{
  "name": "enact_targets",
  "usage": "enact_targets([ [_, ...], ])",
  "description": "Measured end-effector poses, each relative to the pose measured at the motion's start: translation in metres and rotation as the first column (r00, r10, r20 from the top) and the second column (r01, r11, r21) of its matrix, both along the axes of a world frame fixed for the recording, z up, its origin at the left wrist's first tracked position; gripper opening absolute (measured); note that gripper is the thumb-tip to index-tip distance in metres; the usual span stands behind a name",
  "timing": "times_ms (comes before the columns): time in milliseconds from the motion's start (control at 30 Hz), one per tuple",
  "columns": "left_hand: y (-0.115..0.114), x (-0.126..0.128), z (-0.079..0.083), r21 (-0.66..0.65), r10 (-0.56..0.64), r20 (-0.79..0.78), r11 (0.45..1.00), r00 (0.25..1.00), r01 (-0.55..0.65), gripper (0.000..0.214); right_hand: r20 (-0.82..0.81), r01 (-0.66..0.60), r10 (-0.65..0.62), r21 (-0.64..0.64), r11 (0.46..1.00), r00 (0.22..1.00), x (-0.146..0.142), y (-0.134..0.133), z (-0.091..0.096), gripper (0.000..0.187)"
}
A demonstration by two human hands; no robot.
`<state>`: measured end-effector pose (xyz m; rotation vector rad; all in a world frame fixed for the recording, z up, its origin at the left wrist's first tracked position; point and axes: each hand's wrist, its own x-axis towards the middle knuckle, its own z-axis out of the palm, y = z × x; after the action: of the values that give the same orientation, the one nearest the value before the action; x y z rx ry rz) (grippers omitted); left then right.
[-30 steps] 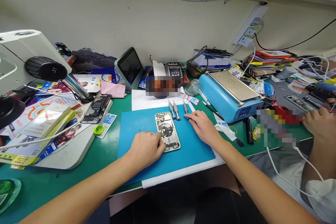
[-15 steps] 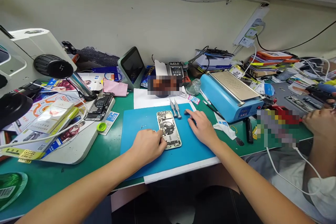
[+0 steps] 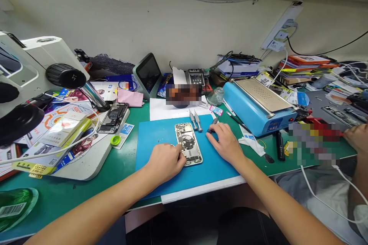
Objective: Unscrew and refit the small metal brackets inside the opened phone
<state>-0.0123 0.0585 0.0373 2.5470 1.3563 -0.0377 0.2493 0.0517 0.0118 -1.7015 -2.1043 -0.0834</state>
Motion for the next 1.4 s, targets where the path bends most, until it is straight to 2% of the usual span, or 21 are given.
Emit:
enact_targets([
  [333, 0.001, -0.001, -0.003, 0.014, -0.006, -0.006, 1.0, 1.0, 0.006, 0.03, -0.134, -0.063, 0.062, -0.009, 0.998, 0.989, 0.004, 0.003, -0.003, 0.018],
  [533, 0.001, -0.001, -0.004, 0.026, -0.008, -0.005, 1.0, 1.0, 0.008, 0.03, -0.11, -0.103, 0.103, 0.007, 0.995, 0.989, 0.007, 0.005, -0.01, 0.016],
  [733, 0.002, -0.001, -0.003, 0.022, -0.011, -0.011, 1.0, 1.0, 0.011, 0.031, -0.087, -0.128, 0.133, 0.066, 0.99, 0.987, 0.003, 0.004, -0.005, 0.022],
  [967, -0.003, 0.0, -0.003, 0.058, -0.031, -0.004, 0.998, 1.0, 0.031, 0.03, -0.046, -0.058, 0.059, 0.022, 0.998, 0.997, -0.02, 0.013, -0.005, 0.033],
  [1400, -0.002, 0.004, -0.007, 0.048, -0.039, 0.014, 0.998, 0.999, 0.038, 0.03, -0.068, -0.126, 0.135, 0.118, 0.985, 0.989, -0.026, 0.024, -0.01, 0.025],
])
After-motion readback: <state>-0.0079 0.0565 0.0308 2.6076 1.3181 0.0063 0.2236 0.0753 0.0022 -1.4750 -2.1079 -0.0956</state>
